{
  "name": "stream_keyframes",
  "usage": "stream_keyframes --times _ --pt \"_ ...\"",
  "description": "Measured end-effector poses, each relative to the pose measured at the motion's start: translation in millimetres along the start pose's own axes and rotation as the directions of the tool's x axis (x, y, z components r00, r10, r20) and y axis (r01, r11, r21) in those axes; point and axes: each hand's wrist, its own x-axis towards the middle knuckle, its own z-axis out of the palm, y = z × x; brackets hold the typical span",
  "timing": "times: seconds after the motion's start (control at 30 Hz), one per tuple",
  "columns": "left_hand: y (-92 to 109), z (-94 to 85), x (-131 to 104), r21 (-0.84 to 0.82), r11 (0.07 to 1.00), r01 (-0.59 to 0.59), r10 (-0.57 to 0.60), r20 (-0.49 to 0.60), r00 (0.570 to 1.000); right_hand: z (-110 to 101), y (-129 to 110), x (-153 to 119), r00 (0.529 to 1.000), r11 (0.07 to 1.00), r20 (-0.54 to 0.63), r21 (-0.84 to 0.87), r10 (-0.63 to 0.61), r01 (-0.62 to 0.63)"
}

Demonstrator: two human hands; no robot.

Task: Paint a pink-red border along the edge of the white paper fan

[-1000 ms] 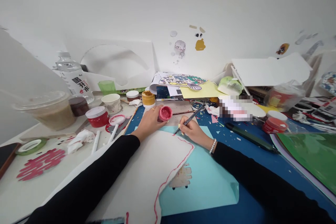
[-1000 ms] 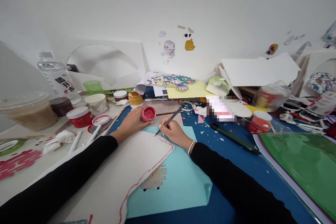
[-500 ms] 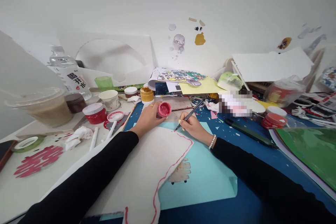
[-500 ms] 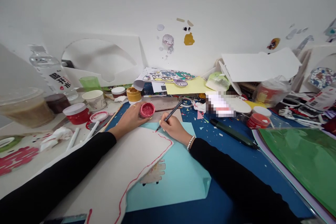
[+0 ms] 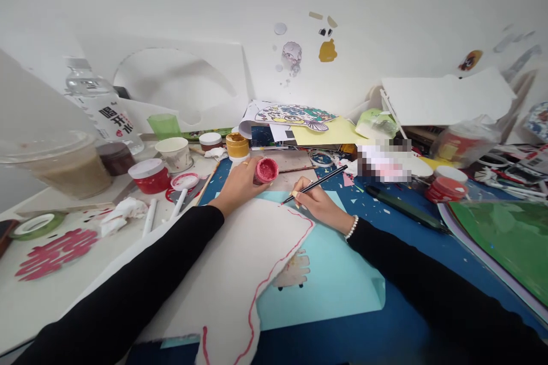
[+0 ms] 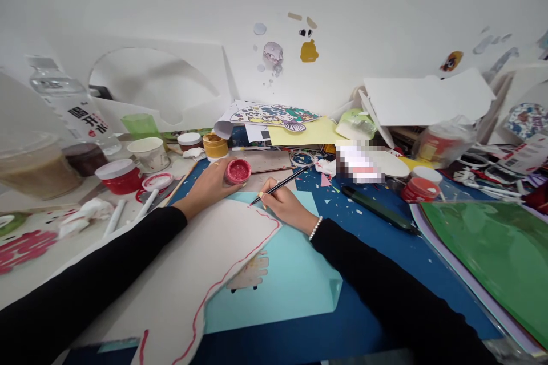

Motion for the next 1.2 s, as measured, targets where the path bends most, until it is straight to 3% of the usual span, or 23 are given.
stream_keyframes --times 0.6,1.2 --pt "-1.2 0.7 0.1 0.015 1.0 -0.012 0.012 0.008 1.0 0.4 4.2 1.4 0.998 0.999 0.057 -0.032 -0.025 0.026" --pt "-0.2 0.2 0.4 0.019 1.0 -0.016 0.016 -0.004 1.0 0.1 6.5 1.3 0.999 0.999 0.035 -0.041 -0.008 0.009"
